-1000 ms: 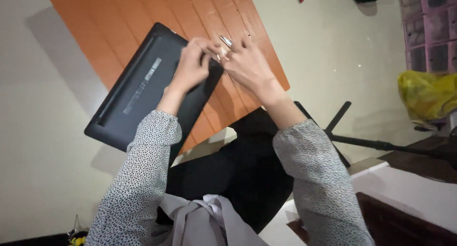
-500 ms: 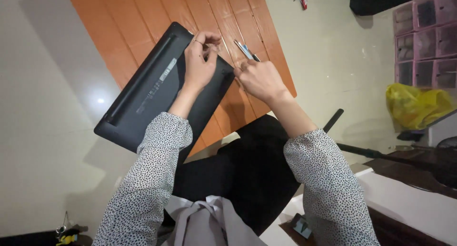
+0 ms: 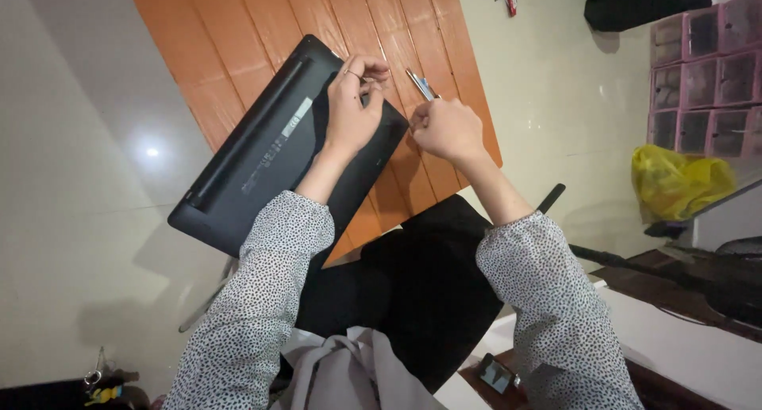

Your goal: Securing the bottom casing of a laptop by tightening screws with a screwdriver.

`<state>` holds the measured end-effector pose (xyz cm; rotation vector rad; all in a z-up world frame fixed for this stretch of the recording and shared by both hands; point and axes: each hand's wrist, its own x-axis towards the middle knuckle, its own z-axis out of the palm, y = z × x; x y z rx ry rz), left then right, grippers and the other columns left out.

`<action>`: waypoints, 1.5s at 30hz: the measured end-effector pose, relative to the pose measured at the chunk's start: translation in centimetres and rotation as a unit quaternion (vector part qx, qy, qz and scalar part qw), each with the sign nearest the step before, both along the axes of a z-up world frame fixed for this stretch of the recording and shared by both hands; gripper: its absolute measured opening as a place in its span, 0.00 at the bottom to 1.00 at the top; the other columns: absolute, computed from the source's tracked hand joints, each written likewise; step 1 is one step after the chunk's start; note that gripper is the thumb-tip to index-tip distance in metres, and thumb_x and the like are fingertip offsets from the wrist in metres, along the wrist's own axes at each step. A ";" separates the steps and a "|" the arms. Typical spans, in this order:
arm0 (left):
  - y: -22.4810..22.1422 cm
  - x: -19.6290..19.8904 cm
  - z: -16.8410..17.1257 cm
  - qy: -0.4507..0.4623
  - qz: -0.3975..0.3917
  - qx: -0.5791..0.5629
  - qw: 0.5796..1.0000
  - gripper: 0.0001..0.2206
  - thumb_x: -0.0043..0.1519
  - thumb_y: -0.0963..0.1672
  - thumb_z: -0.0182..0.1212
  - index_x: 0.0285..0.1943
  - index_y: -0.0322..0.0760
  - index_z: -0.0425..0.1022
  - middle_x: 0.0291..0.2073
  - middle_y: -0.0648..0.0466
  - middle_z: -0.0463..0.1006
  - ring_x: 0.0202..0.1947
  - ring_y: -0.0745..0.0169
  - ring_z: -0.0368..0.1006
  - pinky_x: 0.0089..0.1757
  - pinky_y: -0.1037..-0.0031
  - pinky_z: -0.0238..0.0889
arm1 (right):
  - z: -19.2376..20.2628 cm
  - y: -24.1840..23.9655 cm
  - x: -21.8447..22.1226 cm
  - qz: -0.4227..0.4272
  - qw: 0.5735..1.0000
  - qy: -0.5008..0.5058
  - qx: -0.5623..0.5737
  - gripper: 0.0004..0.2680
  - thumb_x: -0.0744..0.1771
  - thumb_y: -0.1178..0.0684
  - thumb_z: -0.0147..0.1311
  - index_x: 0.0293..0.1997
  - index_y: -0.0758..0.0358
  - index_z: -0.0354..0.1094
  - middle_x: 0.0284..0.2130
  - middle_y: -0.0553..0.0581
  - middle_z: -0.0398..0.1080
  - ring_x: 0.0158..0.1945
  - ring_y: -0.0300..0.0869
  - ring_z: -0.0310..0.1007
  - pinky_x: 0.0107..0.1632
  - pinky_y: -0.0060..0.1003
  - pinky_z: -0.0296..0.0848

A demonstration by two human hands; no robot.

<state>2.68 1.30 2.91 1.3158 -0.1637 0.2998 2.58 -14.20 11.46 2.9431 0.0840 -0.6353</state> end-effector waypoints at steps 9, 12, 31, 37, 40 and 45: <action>-0.1 0.5 -0.6 0.011 -0.002 0.010 1.000 0.13 0.58 0.31 0.48 0.46 0.31 0.73 0.41 0.49 0.73 0.41 0.59 0.77 0.42 0.75 0.75 | -0.6 -0.2 0.2 -0.119 0.983 0.103 0.098 0.10 0.65 0.53 0.44 0.41 0.59 0.76 0.30 0.61 0.76 0.37 0.51 0.77 0.41 0.42 0.74; -0.2 1.0 -1.0 0.026 -0.001 0.013 1.000 0.13 0.59 0.31 0.49 0.46 0.32 0.74 0.40 0.48 0.72 0.42 0.54 0.80 0.42 0.72 0.78 | -4.3 -3.1 -0.3 0.113 0.992 0.016 -0.052 0.09 0.66 0.50 0.46 0.48 0.52 0.70 0.35 0.62 0.76 0.39 0.59 0.80 0.43 0.53 0.79; 0.1 0.6 0.1 -0.010 0.003 0.117 0.993 0.13 0.59 0.32 0.49 0.45 0.35 0.76 0.34 0.47 0.74 0.39 0.44 0.80 0.40 0.62 0.75 | -4.5 -3.5 -1.3 -0.107 0.969 0.043 0.220 0.06 0.67 0.46 0.48 0.40 0.47 0.73 0.24 0.45 0.78 0.39 0.48 0.82 0.49 0.46 0.76; 0.2 0.2 0.7 -0.020 0.007 0.154 0.988 0.13 0.58 0.32 0.49 0.43 0.36 0.75 0.33 0.47 0.75 0.38 0.44 0.78 0.42 0.61 0.72 | -4.2 -3.3 -1.8 -0.152 0.967 0.020 0.206 0.10 0.68 0.41 0.49 0.49 0.42 0.74 0.41 0.54 0.79 0.52 0.56 0.76 0.57 0.53 0.73; 0.0 -0.2 0.6 -0.029 -0.017 0.184 0.982 0.11 0.59 0.33 0.51 0.43 0.35 0.76 0.34 0.45 0.74 0.40 0.38 0.77 0.43 0.58 0.72 | -4.4 -3.6 -1.7 -0.127 0.973 0.017 0.190 0.10 0.66 0.44 0.48 0.48 0.43 0.76 0.42 0.56 0.79 0.52 0.58 0.76 0.57 0.54 0.74; -0.6 -0.6 -0.4 -0.113 -0.075 0.433 0.891 0.07 0.60 0.42 0.61 0.44 0.47 0.82 0.45 0.54 0.77 0.53 0.50 0.69 0.53 0.63 0.61 | -3.1 -2.6 -3.1 -0.076 0.981 -0.037 0.177 0.08 0.66 0.50 0.53 0.48 0.47 0.75 0.38 0.59 0.80 0.47 0.57 0.80 0.50 0.54 0.78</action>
